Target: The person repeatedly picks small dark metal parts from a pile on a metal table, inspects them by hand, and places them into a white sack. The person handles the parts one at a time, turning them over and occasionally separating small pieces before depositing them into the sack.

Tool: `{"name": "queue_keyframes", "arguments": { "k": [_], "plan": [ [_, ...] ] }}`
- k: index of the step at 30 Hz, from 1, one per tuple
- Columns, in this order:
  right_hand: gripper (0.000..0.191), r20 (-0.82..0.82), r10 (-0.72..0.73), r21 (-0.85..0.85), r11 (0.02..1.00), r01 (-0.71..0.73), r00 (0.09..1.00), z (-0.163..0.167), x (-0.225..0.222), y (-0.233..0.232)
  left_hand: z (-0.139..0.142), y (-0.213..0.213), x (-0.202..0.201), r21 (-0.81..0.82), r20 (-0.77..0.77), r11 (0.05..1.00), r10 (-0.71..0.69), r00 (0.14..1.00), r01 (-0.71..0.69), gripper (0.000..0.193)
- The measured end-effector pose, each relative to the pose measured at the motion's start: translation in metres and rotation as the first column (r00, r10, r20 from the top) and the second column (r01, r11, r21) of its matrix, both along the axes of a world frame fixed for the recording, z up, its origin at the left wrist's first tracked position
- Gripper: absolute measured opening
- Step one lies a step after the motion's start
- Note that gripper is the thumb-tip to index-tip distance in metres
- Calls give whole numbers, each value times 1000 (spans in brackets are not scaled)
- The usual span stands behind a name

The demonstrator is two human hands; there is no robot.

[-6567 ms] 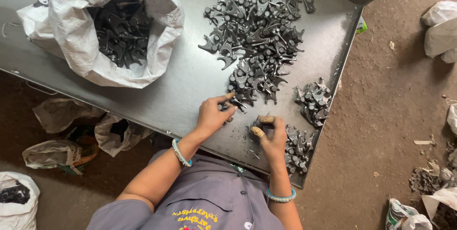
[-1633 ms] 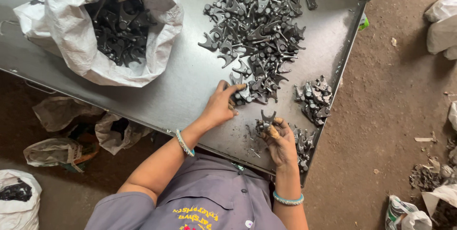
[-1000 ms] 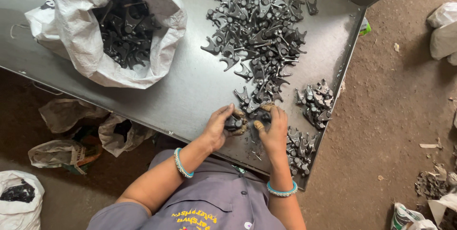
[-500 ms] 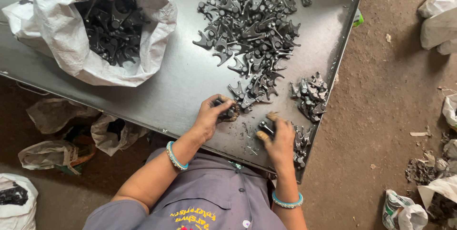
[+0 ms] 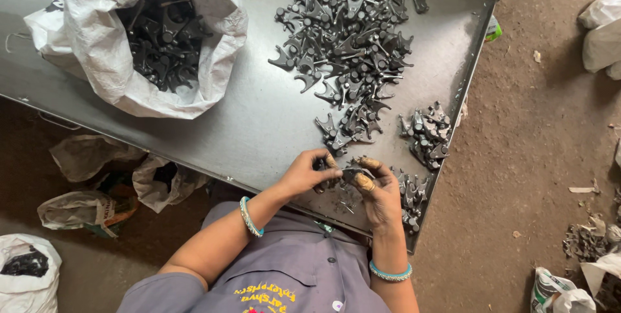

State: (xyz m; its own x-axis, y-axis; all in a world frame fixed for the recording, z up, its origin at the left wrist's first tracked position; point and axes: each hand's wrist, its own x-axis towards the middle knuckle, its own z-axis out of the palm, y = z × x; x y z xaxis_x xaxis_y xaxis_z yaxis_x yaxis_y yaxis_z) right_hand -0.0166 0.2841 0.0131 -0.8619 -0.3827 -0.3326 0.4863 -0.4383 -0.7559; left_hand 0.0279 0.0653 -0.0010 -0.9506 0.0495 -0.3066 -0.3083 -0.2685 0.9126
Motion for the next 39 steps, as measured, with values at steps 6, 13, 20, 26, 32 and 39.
{"name": "queue_keyframes", "arguments": {
  "k": [6, 13, 20, 26, 32, 39],
  "plan": [
    [42, -5, 38, 5, 999, -38, 999, 4, 4, 2, -22, 3, -1, 268, 149, 963, -42, 988, 1, 22],
    [39, 2, 61, 42, 997, -61, 998, 0, 6, -1, -23, 3, -3, 540, 309, 839, -126, 943, -65, 29],
    [30, 181, -15, 105, 994, -4, 983, -29, 13, -9, -22, 3, -5, 562, 429, 816, -150, 891, -133, 33],
    [36, 171, -2, 139, 990, -22, 985, -32, 15, -2, -24, 2, -5, 527, 442, 843, -169, 881, -103, 34],
    [28, 72, 20, 137, 990, -30, 997, -28, 16, -2, -25, 3, -5, 538, 404, 833, -119, 907, -130, 33],
    [18, -315, -38, 552, 805, 216, 948, 27, -36, 21, -6, -80, -18, 194, 221, 930, 270, 937, -313, 23]
  ]
}}
